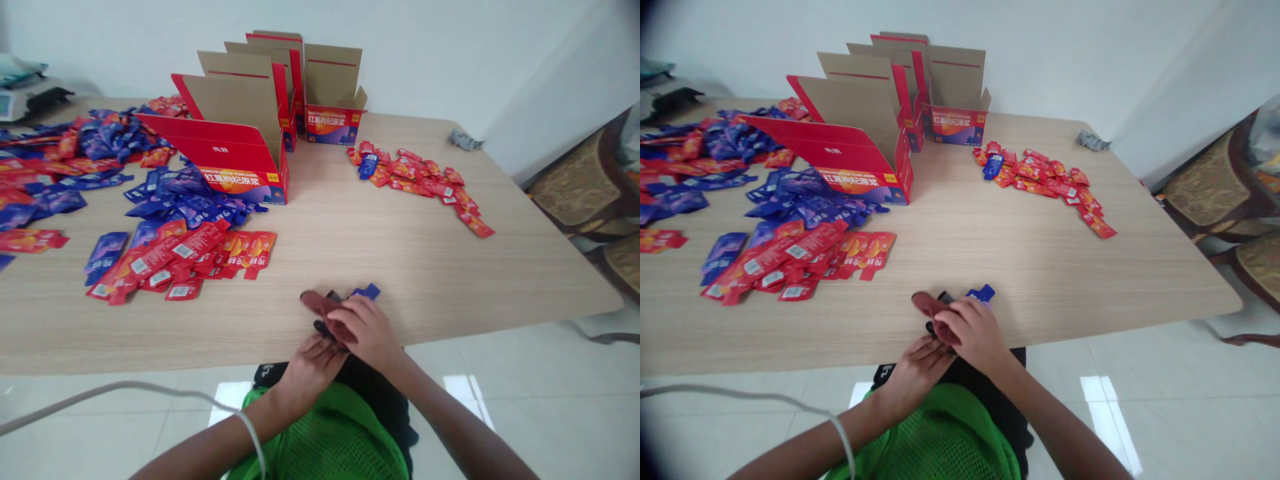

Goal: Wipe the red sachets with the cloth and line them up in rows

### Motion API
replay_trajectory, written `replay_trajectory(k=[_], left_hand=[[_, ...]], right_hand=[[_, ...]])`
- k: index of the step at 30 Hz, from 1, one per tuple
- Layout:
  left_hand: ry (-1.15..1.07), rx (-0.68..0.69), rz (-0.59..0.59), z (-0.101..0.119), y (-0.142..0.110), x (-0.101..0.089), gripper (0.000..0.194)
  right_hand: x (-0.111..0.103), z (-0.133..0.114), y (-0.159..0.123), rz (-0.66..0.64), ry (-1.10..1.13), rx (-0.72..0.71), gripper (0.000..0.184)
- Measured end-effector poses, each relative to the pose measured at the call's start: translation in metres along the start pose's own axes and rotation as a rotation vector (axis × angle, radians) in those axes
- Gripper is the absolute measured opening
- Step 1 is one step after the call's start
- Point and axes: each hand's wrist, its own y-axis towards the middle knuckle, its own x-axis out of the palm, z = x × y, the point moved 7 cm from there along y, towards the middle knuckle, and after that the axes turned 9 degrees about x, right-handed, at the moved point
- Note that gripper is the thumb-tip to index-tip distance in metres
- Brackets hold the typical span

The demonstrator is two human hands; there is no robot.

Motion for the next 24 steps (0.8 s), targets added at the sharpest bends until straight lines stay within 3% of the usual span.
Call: replay_trajectory(k=[2, 5, 10, 13, 15, 17, 18, 21, 24], left_hand=[[-0.016, -0.006, -0.006, -0.001, 0.001, 0.000, 0.029], [0.002, 0.020, -0.014, 0.000, 0.002, -0.004, 0.034], [0.024, 0.026, -0.065, 0.000, 0.001, -0.004, 0.037], [0.024, 0.019, -0.062, 0.000, 0.000, -0.002, 0.036], [0.018, 0.011, -0.049, 0.000, -0.001, -0.001, 0.035], [0.006, 0.008, -0.040, 0.000, -0.001, 0.000, 0.035], [-0.006, 0.003, -0.036, 0.000, -0.001, 0.001, 0.035], [-0.062, -0.034, -0.017, -0.002, 0.001, 0.001, 0.032], [-0.093, -0.048, -0.009, -0.003, 0.002, 0.000, 0.033]], right_hand=[[0.018, -0.002, -0.008, -0.085, -0.011, -0.017, 0.022], [0.020, 0.027, -0.003, -0.059, -0.078, 0.038, 0.019], [-0.008, 0.085, 0.024, -0.002, -0.244, 0.060, 0.018], [-0.039, 0.096, 0.037, 0.137, -0.287, 0.137, 0.018], [-0.058, 0.086, 0.036, 0.303, -0.220, 0.206, 0.019], [-0.061, 0.061, 0.028, 0.383, -0.103, 0.221, 0.022], [-0.054, 0.046, 0.023, 0.352, -0.049, 0.198, 0.024], [-0.010, 0.003, 0.006, 0.077, 0.019, 0.051, 0.026], [0.019, -0.002, -0.007, -0.056, -0.003, 0.011, 0.025]])
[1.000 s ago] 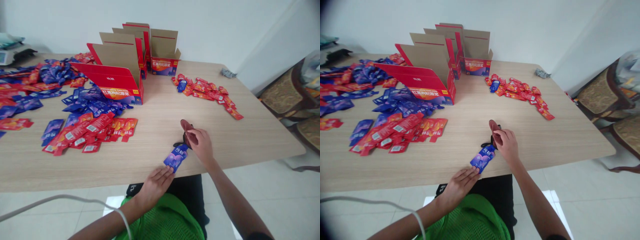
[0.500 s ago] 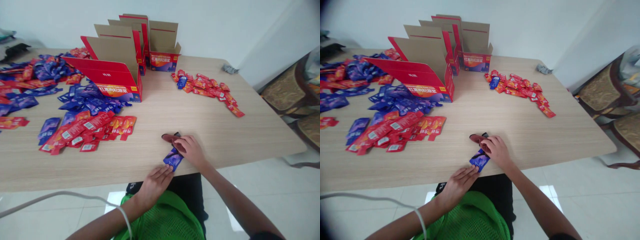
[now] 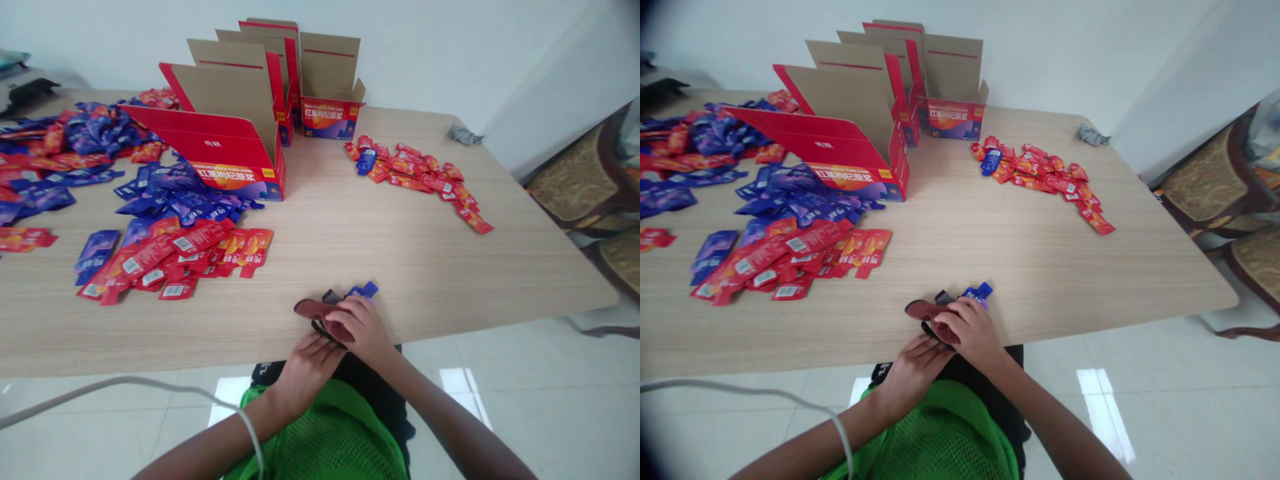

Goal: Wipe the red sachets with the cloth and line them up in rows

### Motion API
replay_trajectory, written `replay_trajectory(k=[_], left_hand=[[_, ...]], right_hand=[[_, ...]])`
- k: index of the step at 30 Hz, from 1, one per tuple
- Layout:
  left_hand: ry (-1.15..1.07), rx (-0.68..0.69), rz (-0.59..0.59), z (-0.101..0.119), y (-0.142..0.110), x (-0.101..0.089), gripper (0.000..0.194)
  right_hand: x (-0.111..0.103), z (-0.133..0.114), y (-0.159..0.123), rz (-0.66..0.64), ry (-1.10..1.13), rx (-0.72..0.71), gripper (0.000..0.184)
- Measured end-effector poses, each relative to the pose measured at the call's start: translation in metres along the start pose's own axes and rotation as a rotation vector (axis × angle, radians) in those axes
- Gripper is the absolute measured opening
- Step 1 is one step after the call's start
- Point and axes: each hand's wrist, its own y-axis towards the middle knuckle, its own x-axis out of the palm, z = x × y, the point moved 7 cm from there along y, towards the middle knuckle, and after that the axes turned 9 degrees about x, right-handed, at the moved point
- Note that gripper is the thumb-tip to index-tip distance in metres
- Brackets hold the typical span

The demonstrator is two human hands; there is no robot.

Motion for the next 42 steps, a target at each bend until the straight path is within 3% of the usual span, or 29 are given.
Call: replay_trajectory(k=[3, 6, 9, 12, 14, 16, 20, 22, 24, 26, 30, 33, 36, 38, 42], left_hand=[[0.018, 0.030, 0.000, 0.002, 0.001, -0.003, 0.039], [0.034, 0.035, 0.017, 0.002, 0.000, -0.005, 0.038], [0.038, 0.017, 0.006, 0.001, -0.002, -0.003, 0.036], [0.039, 0.004, -0.033, 0.001, -0.004, 0.001, 0.037], [0.031, -0.004, -0.035, 0.000, -0.005, 0.002, 0.038], [0.015, -0.007, -0.019, 0.000, -0.004, 0.001, 0.038], [-0.048, -0.041, 0.026, -0.002, -0.001, -0.002, 0.030], [-0.067, -0.060, 0.053, -0.003, 0.000, -0.005, 0.027], [-0.061, -0.047, 0.052, -0.002, 0.001, -0.006, 0.029], [-0.039, -0.019, 0.040, 0.000, 0.001, -0.007, 0.035], [-0.010, -0.011, 0.038, 0.000, 0.001, -0.007, 0.036], [-0.006, -0.024, 0.030, 0.000, 0.000, -0.004, 0.036], [0.006, -0.028, 0.028, 0.000, -0.001, -0.003, 0.036], [0.005, -0.024, 0.033, 0.001, -0.001, -0.002, 0.036], [-0.045, -0.049, 0.063, 0.000, 0.001, -0.003, 0.030]], right_hand=[[-0.001, 0.028, 0.004, 0.028, -0.044, 0.062, 0.021], [-0.016, 0.062, 0.017, 0.060, -0.129, 0.097, 0.016], [-0.037, 0.090, 0.029, 0.099, -0.216, 0.115, 0.015], [-0.069, 0.100, 0.034, 0.272, -0.218, 0.178, 0.018], [-0.086, 0.088, 0.029, 0.423, -0.151, 0.213, 0.020], [-0.085, 0.061, 0.022, 0.464, -0.058, 0.192, 0.024], [-0.031, -0.002, 0.010, 0.161, 0.040, 0.018, 0.027], [-0.005, -0.011, 0.005, 0.036, 0.045, -0.017, 0.024], [0.007, 0.002, 0.005, 0.011, 0.022, 0.017, 0.019], [0.004, 0.029, 0.010, 0.040, -0.036, 0.070, 0.016], [-0.024, 0.083, 0.027, 0.108, -0.165, 0.122, 0.015], [-0.052, 0.100, 0.035, 0.202, -0.228, 0.158, 0.017], [-0.078, 0.084, 0.032, 0.401, -0.165, 0.203, 0.018], [-0.077, 0.056, 0.024, 0.451, -0.062, 0.188, 0.022], [-0.027, -0.001, 0.008, 0.173, 0.048, 0.044, 0.024]])
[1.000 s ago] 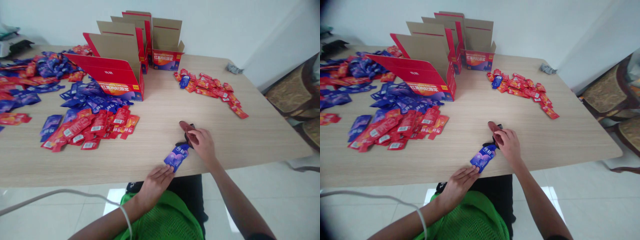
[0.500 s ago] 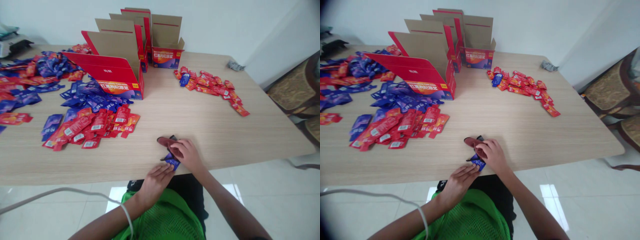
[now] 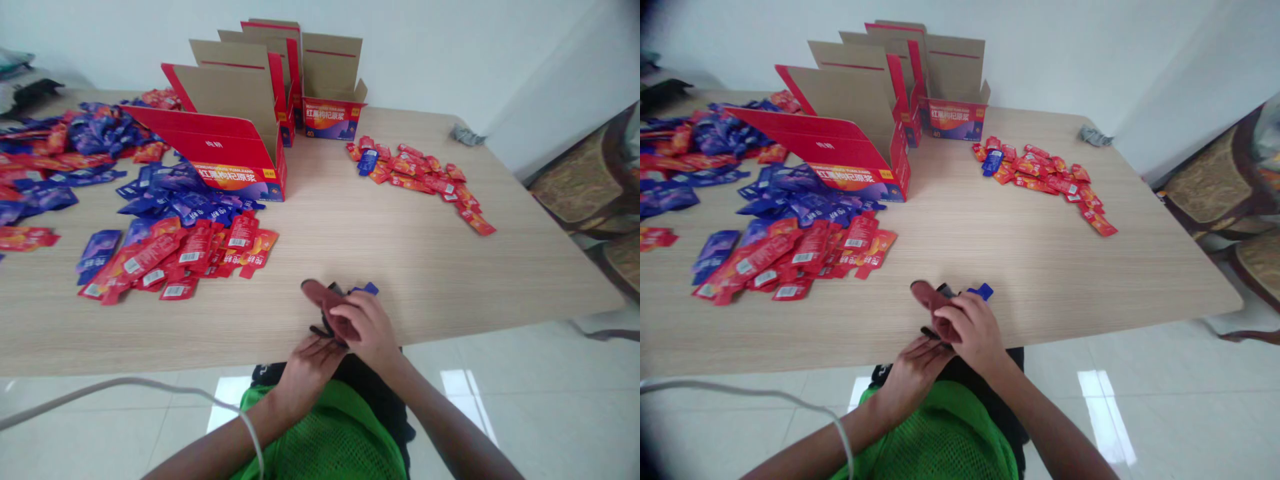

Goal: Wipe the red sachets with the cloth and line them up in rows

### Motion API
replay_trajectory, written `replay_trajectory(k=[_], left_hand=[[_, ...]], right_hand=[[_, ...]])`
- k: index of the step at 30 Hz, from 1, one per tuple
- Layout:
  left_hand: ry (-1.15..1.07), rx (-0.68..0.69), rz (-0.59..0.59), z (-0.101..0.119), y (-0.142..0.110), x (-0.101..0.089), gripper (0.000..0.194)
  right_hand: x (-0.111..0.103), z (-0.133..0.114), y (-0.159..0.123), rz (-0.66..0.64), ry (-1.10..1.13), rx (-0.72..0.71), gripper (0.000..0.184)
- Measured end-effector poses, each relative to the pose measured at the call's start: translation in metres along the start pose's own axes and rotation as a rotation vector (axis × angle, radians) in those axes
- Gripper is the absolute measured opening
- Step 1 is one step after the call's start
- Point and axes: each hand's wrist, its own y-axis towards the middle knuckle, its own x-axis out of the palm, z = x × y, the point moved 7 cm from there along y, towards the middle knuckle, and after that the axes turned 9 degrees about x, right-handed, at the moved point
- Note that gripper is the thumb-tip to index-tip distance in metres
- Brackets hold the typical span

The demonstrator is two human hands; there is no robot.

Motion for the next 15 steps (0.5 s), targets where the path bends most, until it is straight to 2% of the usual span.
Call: replay_trajectory(k=[2, 5, 11, 15], left_hand=[[-0.022, -0.019, 0.017, -0.001, 0.001, -0.002, 0.029], [-0.024, 0.006, 0.001, 0.000, 0.003, -0.004, 0.034], [0.010, 0.034, -0.054, 0.002, 0.000, -0.003, 0.036], [0.009, 0.018, -0.085, 0.000, 0.001, -0.002, 0.030]], right_hand=[[0.020, -0.004, -0.012, -0.095, -0.011, -0.014, 0.021], [0.025, 0.015, -0.015, -0.085, -0.049, 0.024, 0.018], [0.006, 0.063, 0.005, -0.059, -0.195, 0.058, 0.015], [-0.022, 0.096, 0.017, 0.031, -0.345, 0.081, 0.014]])
